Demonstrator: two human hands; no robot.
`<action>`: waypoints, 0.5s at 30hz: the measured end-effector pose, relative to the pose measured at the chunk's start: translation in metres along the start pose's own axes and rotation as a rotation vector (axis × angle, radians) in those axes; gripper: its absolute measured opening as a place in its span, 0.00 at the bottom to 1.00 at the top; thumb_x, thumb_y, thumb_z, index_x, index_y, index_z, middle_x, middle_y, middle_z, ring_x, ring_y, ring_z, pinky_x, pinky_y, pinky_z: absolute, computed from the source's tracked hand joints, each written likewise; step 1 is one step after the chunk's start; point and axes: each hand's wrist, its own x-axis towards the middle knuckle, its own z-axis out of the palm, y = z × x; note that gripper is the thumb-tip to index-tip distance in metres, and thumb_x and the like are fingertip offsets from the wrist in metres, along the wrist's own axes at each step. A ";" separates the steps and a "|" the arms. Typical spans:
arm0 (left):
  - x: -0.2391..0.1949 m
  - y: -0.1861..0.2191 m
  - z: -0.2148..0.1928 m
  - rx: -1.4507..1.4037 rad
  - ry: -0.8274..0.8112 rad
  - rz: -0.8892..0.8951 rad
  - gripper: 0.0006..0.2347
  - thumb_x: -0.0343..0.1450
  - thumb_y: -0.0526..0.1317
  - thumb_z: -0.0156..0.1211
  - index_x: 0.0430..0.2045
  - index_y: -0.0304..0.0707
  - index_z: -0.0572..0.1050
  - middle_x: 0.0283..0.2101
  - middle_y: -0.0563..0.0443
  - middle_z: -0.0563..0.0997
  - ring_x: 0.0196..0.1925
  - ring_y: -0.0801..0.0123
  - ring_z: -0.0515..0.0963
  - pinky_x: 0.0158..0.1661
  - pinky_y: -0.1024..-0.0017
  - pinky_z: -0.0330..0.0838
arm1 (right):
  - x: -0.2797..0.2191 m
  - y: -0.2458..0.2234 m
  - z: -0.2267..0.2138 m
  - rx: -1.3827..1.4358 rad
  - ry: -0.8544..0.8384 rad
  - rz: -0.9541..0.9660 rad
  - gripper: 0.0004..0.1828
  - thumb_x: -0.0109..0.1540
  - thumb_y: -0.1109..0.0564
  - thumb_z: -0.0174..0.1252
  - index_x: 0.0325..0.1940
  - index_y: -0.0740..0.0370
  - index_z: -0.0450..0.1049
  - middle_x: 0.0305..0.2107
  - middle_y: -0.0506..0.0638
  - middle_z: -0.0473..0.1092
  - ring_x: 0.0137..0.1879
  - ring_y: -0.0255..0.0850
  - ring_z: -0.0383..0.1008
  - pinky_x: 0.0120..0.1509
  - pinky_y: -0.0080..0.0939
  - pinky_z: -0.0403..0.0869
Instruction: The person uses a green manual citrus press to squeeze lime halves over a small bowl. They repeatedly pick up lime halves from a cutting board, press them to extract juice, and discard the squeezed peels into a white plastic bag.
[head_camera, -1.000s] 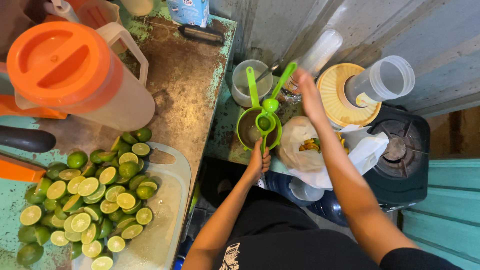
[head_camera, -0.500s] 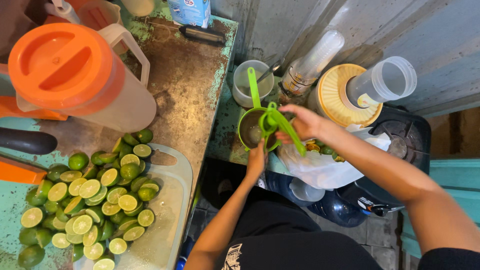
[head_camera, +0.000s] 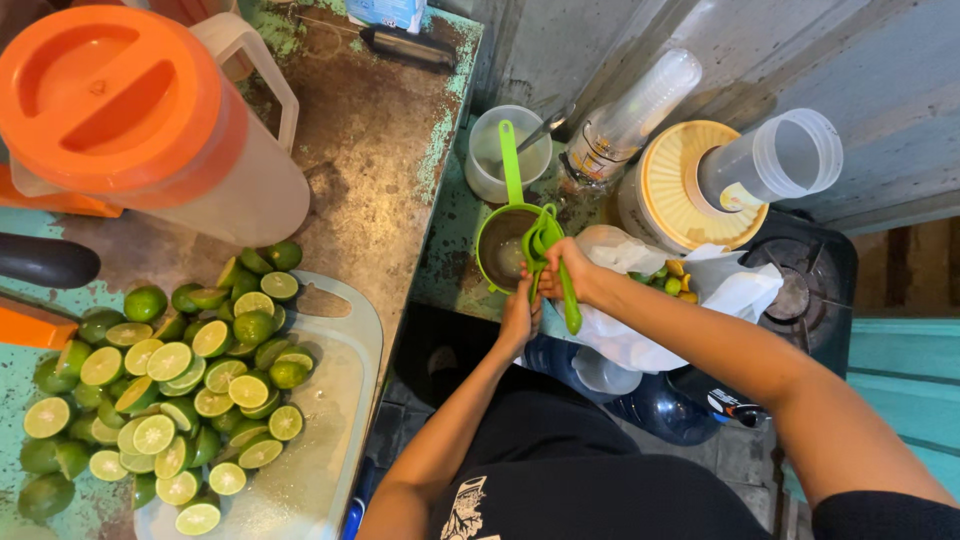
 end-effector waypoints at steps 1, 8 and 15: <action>0.000 0.003 0.001 -0.005 0.003 -0.021 0.26 0.75 0.64 0.41 0.10 0.50 0.56 0.10 0.63 0.54 0.08 0.77 0.50 0.12 0.74 0.41 | 0.011 0.000 -0.006 -0.014 0.009 -0.017 0.28 0.40 0.55 0.47 0.42 0.64 0.76 0.36 0.58 0.76 0.31 0.47 0.69 0.38 0.40 0.68; -0.003 0.008 0.005 -0.070 -0.016 -0.077 0.25 0.73 0.66 0.39 0.12 0.50 0.56 0.11 0.64 0.53 0.09 0.78 0.47 0.13 0.75 0.37 | 0.060 0.012 -0.015 -0.092 0.206 -0.202 0.17 0.41 0.59 0.46 0.32 0.62 0.71 0.31 0.53 0.73 0.28 0.46 0.69 0.28 0.43 0.67; 0.001 0.005 0.006 -0.155 -0.049 -0.052 0.26 0.72 0.68 0.36 0.13 0.50 0.57 0.10 0.63 0.52 0.09 0.78 0.46 0.13 0.74 0.36 | 0.053 0.023 0.001 -0.144 0.326 -0.339 0.13 0.42 0.58 0.45 0.28 0.63 0.67 0.27 0.54 0.69 0.25 0.49 0.65 0.23 0.50 0.67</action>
